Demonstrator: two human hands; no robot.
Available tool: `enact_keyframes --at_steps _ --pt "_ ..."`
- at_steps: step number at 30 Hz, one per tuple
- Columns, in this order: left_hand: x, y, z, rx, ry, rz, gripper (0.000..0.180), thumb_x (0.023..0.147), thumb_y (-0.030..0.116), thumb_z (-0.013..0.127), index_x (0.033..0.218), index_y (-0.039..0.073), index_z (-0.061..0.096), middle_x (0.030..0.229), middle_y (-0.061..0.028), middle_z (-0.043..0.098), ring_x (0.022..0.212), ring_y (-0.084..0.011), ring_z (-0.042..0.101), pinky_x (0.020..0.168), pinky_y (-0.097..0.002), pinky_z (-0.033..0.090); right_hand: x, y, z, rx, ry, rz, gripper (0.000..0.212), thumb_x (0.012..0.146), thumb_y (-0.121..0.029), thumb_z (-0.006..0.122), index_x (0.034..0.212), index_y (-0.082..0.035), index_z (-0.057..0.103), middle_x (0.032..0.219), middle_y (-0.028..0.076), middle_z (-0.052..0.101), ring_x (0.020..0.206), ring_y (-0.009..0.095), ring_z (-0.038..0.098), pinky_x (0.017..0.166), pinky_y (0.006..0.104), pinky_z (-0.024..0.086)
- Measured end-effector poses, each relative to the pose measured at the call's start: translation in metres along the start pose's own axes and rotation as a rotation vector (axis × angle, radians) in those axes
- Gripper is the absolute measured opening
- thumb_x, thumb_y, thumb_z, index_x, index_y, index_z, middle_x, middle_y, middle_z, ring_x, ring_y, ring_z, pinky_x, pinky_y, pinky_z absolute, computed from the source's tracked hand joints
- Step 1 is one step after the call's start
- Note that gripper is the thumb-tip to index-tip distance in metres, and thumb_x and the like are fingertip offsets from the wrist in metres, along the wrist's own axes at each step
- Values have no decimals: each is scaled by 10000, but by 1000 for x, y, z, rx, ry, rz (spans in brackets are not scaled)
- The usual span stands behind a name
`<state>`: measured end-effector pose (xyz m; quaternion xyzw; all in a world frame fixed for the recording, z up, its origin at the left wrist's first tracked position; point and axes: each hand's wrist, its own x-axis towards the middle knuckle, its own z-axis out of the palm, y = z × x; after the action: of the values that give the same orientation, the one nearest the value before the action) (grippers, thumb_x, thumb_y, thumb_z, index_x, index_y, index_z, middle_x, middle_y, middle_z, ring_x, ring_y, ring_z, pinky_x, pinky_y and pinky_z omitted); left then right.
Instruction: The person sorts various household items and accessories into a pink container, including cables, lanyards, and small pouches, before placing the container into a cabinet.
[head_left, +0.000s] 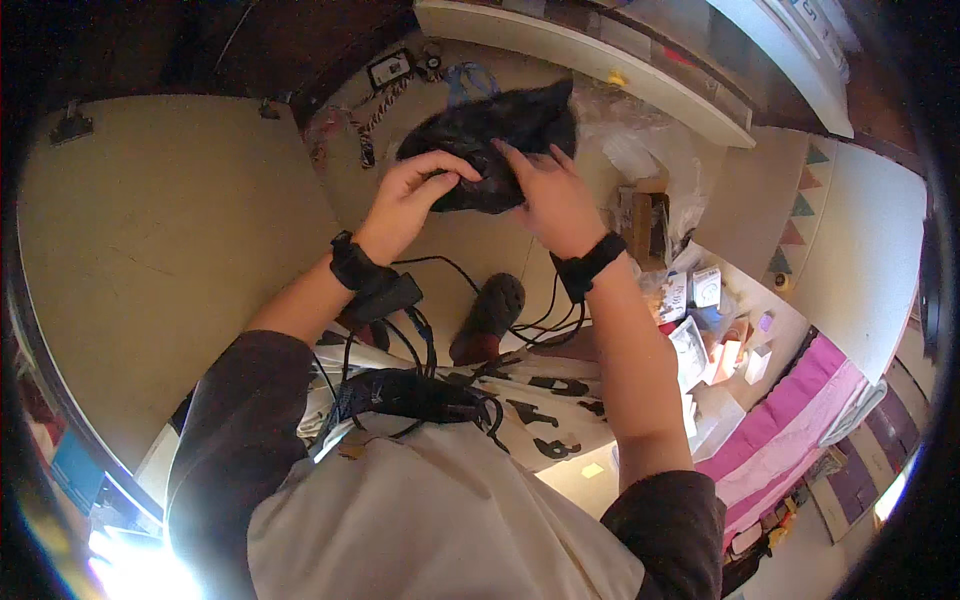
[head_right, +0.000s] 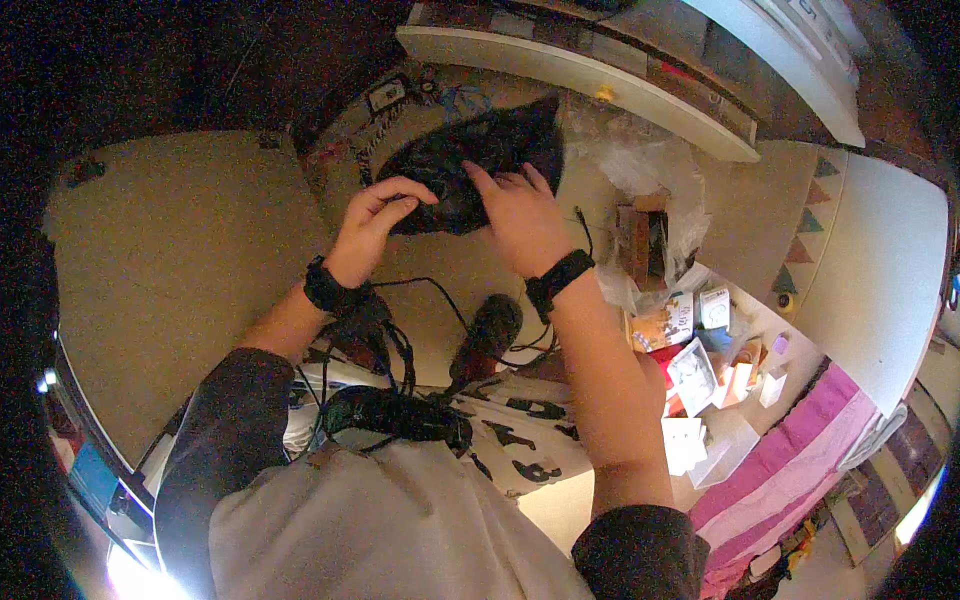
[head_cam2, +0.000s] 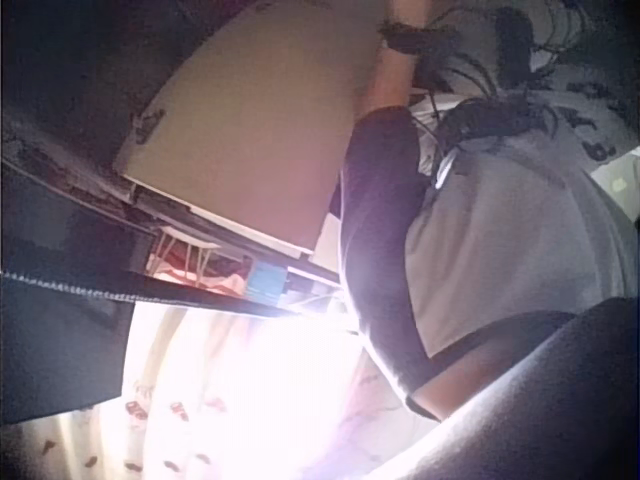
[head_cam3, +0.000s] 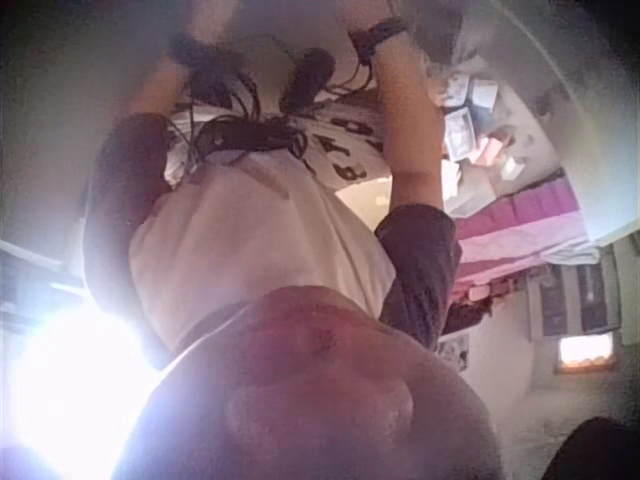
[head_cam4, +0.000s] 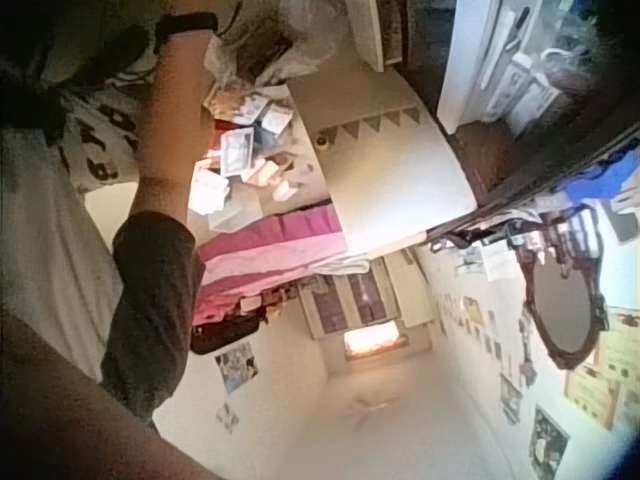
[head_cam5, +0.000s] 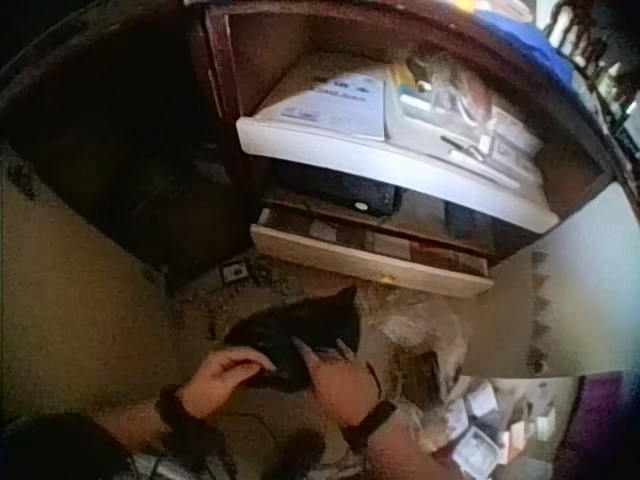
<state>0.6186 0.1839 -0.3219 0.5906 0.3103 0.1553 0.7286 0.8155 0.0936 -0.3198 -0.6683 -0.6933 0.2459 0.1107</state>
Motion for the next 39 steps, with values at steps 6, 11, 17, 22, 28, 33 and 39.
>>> enact_keyframes --at_steps 6,11,17,22,28,33,39 --pt "9 -1 4 115 531 168 593 814 173 642 1304 29 341 1280 -112 428 1216 -203 377 1030 -340 265 5 33 -24 485 96 397 293 819 -178 559 1026 29 581 885 190 627 851 320 590 783 372 449" --pt "10 1 11 41 542 -65 769 787 315 686 1369 32 270 1374 -158 322 1273 -267 317 1055 -372 232 10 35 -37 1498 215 628 324 862 -234 570 1058 23 569 1017 96 618 924 181 581 832 295 439" --pt "7 -8 -4 -686 61 -362 640 828 345 638 1311 11 383 1265 -129 479 1192 -213 432 993 -363 333 14 11 -38 1637 113 622 342 845 -202 612 1098 15 539 1004 92 615 931 171 588 830 289 461" --pt "6 4 -2 -612 140 -399 528 842 289 617 1252 5 444 1210 -106 520 1109 -198 493 939 -338 389 14 19 -22 1286 306 367 500 828 -251 646 1228 -16 459 1108 107 579 933 158 569 812 287 458" --pt "0 -2 5 -432 370 -430 415 800 202 603 1139 -20 512 1057 -111 585 977 -181 555 864 -277 433 7 4 -34 117 385 -68 753 691 -373 738 1324 -127 414 1327 206 407 1204 402 394 986 456 350" --pt "-3 -2 4 -362 286 -542 355 764 139 572 1082 -17 542 964 -76 602 919 -171 571 827 -281 448 1 -15 -21 252 217 -185 859 609 -459 765 1313 -105 422 1299 190 447 1173 391 432 985 450 349" --pt "-3 -21 13 -462 222 -448 319 783 129 585 1071 -7 561 970 -65 602 940 -171 561 844 -284 442 -3 -7 -5 361 -54 27 542 687 -132 687 1185 -27 503 945 218 606 895 396 573 765 407 470"
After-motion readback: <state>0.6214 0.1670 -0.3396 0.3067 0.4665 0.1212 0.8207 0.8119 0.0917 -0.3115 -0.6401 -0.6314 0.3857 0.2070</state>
